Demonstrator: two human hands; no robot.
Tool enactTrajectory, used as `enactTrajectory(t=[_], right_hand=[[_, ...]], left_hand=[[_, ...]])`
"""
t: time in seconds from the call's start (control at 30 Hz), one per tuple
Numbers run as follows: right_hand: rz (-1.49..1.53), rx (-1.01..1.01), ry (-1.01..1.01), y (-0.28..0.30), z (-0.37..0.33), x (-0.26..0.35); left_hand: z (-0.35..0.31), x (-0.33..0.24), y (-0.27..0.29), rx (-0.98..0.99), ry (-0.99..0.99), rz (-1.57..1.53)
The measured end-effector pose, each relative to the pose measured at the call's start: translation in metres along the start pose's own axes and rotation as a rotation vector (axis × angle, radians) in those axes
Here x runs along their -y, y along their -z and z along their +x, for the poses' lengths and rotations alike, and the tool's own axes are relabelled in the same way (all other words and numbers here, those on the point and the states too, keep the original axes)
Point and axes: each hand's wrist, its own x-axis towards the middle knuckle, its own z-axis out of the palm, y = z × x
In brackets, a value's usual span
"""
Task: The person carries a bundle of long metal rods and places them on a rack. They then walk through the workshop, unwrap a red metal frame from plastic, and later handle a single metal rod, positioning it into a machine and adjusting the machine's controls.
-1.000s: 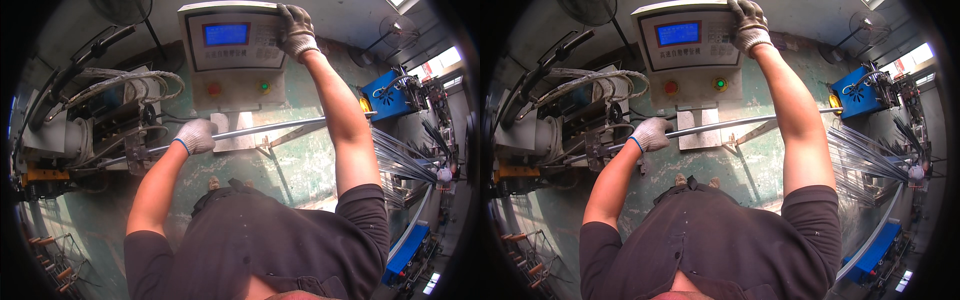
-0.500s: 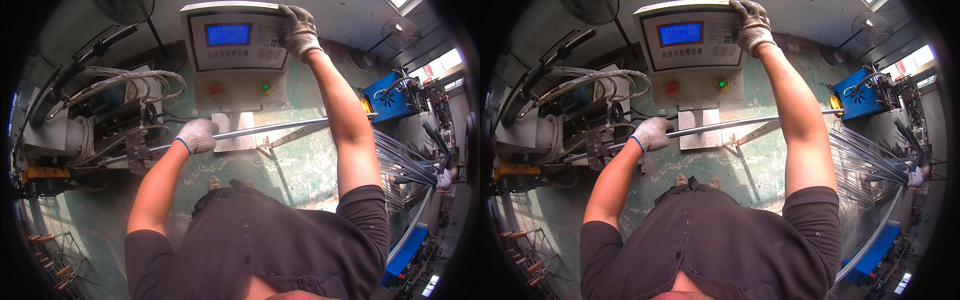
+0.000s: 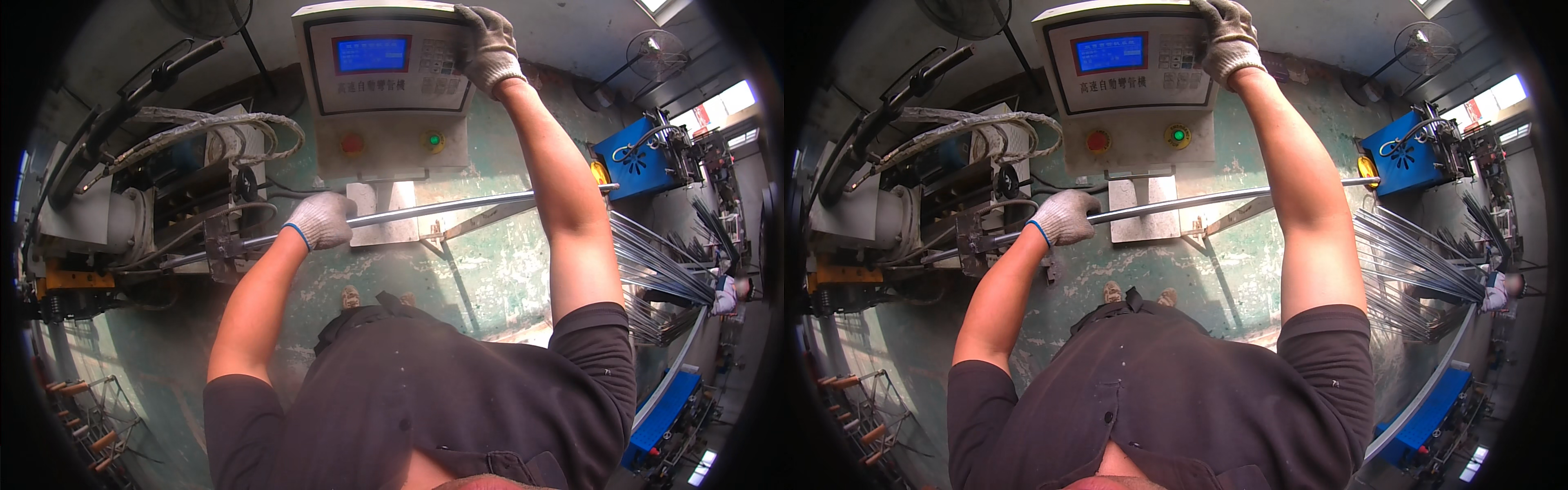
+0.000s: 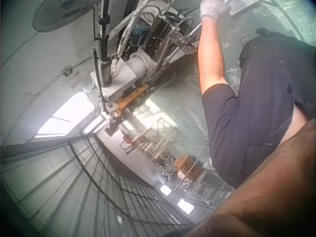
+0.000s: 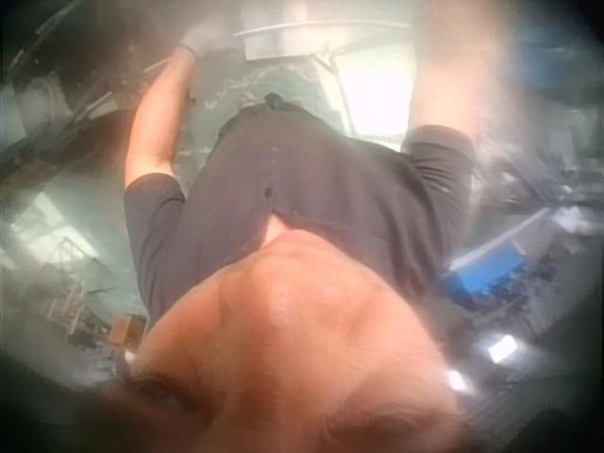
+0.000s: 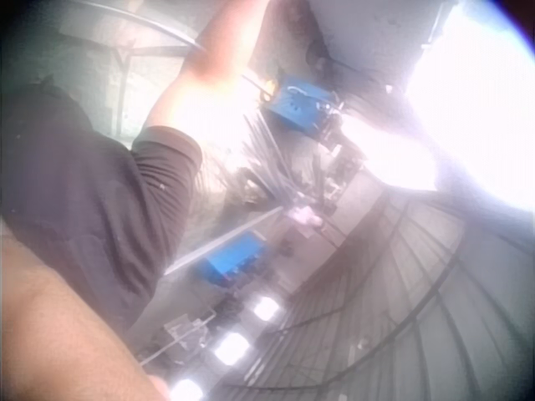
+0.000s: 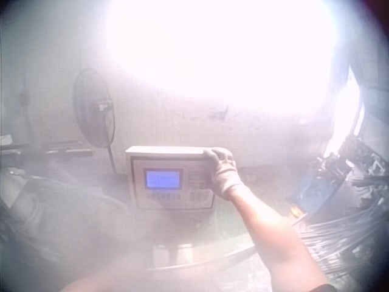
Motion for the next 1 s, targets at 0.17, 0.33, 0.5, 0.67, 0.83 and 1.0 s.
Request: enactTrajectory(t=[0.17,0.33,0.5,0.67,0.83,1.0], right_hand=[[-0.037,-0.021,0.018,-0.004,-0.001,0.001],[-0.059,0.044,-0.013,-0.002,0.000,0.003],[-0.081,0.075,-0.061,-0.004,-0.002,0.003],[-0.131,0.092,-0.127,-0.001,-0.002,0.007],[0.022,0.087,-0.122,-0.005,-0.001,0.015],[-0.057,-0.080,-0.017,-0.018,-0.001,-0.006]], left_hand=[[-0.001,0.000,0.000,-0.007,0.005,-0.002],[-0.003,-0.005,0.004,-0.008,0.013,-0.002],[-0.008,-0.014,0.008,-0.077,0.041,0.068],[-0.017,-0.020,0.002,-0.346,-0.038,0.211],[-0.019,-0.017,-0.057,-0.862,0.043,0.279],[-0.020,-0.036,-0.066,-0.915,0.146,0.201]])
